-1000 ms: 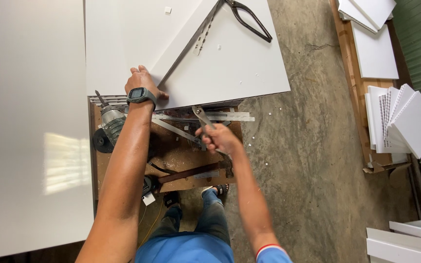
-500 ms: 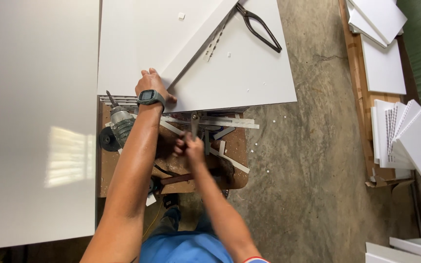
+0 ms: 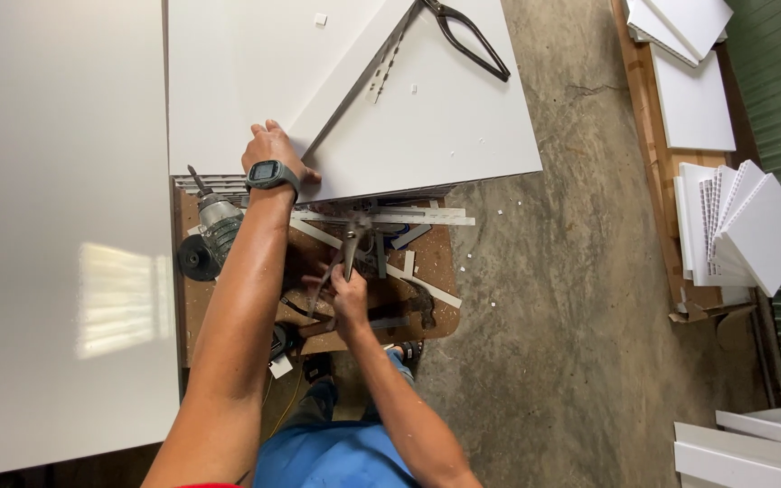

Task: Manually assemble and align various white boards and plastic components on a workbench.

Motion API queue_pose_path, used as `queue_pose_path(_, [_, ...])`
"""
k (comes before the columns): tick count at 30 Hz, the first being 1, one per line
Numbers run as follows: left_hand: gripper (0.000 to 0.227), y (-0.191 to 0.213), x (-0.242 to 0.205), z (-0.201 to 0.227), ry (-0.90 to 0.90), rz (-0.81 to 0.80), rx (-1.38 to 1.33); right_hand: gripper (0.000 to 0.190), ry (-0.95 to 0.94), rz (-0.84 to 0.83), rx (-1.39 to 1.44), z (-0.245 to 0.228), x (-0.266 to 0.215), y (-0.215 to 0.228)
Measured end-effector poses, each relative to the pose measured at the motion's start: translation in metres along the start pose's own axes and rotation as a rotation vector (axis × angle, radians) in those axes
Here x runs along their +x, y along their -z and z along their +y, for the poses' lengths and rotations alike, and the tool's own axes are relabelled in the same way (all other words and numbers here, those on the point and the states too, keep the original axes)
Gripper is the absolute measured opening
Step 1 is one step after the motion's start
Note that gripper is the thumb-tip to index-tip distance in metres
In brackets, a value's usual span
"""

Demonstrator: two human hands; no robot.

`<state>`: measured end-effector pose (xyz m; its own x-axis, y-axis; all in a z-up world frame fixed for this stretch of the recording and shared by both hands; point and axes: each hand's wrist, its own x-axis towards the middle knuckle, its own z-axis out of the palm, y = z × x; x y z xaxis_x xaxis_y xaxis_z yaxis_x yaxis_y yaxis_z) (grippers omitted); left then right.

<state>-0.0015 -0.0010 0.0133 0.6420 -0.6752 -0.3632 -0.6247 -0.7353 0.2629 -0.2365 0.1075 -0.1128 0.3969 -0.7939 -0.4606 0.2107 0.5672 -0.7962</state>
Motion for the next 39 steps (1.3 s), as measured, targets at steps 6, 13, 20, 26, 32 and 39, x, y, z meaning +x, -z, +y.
queue_pose_path(6, [0.121, 0.0, -0.002, -0.001, -0.029, 0.024, -0.002, 0.038, -0.216, -0.284, -0.13, -0.082, -0.033, -0.008])
queue_pose_path(13, [0.119, -0.003, 0.002, -0.002, -0.024, 0.049, 0.007, 0.046, -0.222, -0.421, -0.065, -0.084, -0.005, 0.012])
queue_pose_path(20, [0.126, -0.003, 0.002, -0.002, -0.04, 0.065, 0.031, 0.05, -0.235, -0.451, -0.067, -0.088, 0.003, 0.014])
queue_pose_path(26, [0.127, -0.002, 0.002, -0.001, -0.03, 0.055, 0.03, 0.044, -0.253, -0.458, -0.07, -0.092, 0.015, 0.017])
queue_pose_path(32, [0.128, -0.002, 0.002, -0.001, -0.019, 0.052, 0.008, 0.037, -0.239, -0.484, -0.056, -0.115, 0.012, 0.015])
queue_pose_path(39, [0.132, -0.003, 0.004, -0.003, -0.041, 0.064, 0.037, 0.033, -0.588, -0.589, -0.428, -0.193, 0.081, 0.059])
